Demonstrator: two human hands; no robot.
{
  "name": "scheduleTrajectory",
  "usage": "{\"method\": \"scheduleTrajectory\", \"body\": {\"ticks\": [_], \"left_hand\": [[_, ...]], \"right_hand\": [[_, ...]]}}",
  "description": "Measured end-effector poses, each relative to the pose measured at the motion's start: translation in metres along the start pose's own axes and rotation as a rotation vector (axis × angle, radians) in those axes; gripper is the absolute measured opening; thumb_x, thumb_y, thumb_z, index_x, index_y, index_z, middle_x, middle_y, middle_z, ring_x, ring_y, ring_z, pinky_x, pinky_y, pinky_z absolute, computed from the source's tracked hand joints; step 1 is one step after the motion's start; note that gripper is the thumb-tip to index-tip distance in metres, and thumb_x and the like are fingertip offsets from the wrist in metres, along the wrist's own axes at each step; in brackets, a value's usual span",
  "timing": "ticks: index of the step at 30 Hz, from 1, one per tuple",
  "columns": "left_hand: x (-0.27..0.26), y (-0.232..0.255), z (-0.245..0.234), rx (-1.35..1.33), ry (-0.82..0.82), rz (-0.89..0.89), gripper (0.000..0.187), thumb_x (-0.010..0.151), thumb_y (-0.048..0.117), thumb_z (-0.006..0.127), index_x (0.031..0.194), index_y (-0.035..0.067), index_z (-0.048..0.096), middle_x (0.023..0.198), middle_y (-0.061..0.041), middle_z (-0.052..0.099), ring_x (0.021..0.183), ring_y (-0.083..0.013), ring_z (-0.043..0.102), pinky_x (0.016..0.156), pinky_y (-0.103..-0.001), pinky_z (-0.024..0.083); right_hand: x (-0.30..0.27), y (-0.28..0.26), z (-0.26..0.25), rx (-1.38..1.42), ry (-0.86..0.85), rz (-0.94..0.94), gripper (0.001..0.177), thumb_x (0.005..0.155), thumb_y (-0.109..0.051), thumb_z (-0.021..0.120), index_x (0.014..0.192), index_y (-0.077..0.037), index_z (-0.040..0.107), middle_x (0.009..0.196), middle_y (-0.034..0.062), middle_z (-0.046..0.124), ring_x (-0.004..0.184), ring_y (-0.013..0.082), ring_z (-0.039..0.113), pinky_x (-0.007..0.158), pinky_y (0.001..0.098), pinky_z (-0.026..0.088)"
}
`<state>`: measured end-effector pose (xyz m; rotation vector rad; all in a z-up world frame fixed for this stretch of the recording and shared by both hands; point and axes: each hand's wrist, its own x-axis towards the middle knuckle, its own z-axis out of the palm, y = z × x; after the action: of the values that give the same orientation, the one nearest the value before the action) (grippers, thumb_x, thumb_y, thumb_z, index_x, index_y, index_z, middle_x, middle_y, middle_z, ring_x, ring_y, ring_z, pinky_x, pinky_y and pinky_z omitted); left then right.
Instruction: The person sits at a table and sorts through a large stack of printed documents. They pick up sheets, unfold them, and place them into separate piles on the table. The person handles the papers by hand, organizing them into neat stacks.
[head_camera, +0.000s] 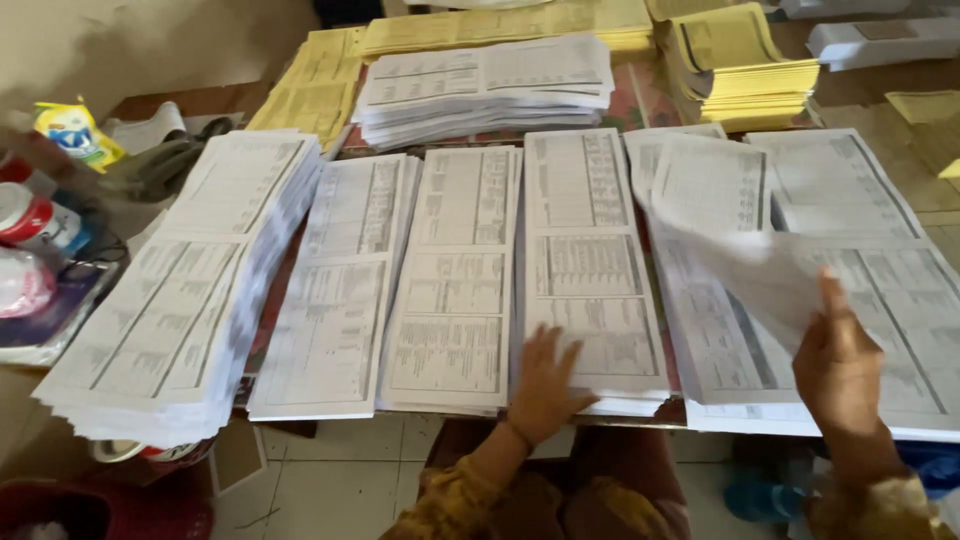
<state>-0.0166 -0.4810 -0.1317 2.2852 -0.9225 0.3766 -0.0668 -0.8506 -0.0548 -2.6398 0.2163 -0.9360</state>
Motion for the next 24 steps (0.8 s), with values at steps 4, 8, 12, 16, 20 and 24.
{"method": "scheduleTrajectory", "body": {"ticks": [4,8,12,16,20,24], "left_hand": [[-0.044,-0.02,-0.011,0.227,-0.022,-0.016,0.061,0.082,0.034,0.086,0.131,0.009,0.06,0.154,-0.027,0.041,0.147,-0.0541,0.028,0.117,-0.072,0.023],[-0.046,-0.021,-0.008,0.176,0.199,0.104,0.007,0.092,0.009,0.067,0.099,0.01,0.066,0.122,-0.02,0.066,0.106,-0.0405,0.06,0.095,-0.055,0.045],[-0.029,-0.015,-0.024,0.148,0.151,0.121,0.008,0.086,0.005,0.071,0.094,0.006,0.071,0.096,-0.013,0.072,0.087,-0.0316,0.066,0.08,-0.042,0.052],[-0.038,-0.025,-0.037,-0.078,0.131,-0.027,0.028,0.104,0.02,0.058,0.125,0.003,0.06,0.123,-0.021,0.063,0.106,-0.0406,0.062,0.09,-0.05,0.051],[-0.066,-0.074,-0.063,-0.074,0.258,-0.067,0.062,0.094,0.015,0.073,0.147,-0.003,0.049,0.147,-0.028,0.052,0.137,-0.0472,0.049,0.118,-0.055,0.039],[-0.117,-0.107,-0.121,0.178,0.27,-0.209,0.082,0.093,0.048,0.077,0.154,0.006,0.042,0.157,-0.025,0.043,0.153,-0.0475,0.031,0.122,-0.063,0.034]], "right_hand": [[-0.009,-0.012,0.081,0.719,-0.133,-0.514,0.065,0.103,0.008,0.042,0.166,-0.005,0.03,0.141,0.0213,0.044,0.118,0.0297,0.039,0.098,0.0421,0.032],[-0.061,-0.103,0.139,0.082,-0.161,-0.575,0.044,0.096,0.006,0.051,0.132,-0.01,0.069,0.13,0.0205,0.071,0.116,0.0361,0.071,0.088,0.0436,0.065],[-0.103,-0.169,0.133,0.219,-0.422,-0.405,0.042,0.086,-0.021,0.07,0.126,-0.009,0.07,0.135,0.0107,0.069,0.105,0.0323,0.074,0.083,0.0447,0.065],[-0.1,-0.111,0.182,0.204,-0.473,-0.312,0.039,0.096,-0.012,0.052,0.133,-0.01,0.064,0.13,0.0132,0.071,0.114,0.0333,0.071,0.094,0.0446,0.059],[-0.033,-0.044,0.179,0.103,-0.149,-0.461,0.064,0.096,0.005,0.049,0.156,-0.018,0.052,0.149,0.0116,0.066,0.105,0.0335,0.073,0.08,0.0452,0.059],[0.044,-0.182,0.062,0.084,0.064,-0.484,0.046,0.123,-0.006,0.037,0.165,0.007,0.051,0.16,0.026,0.062,0.115,0.0468,0.071,0.088,0.0526,0.055]]}}
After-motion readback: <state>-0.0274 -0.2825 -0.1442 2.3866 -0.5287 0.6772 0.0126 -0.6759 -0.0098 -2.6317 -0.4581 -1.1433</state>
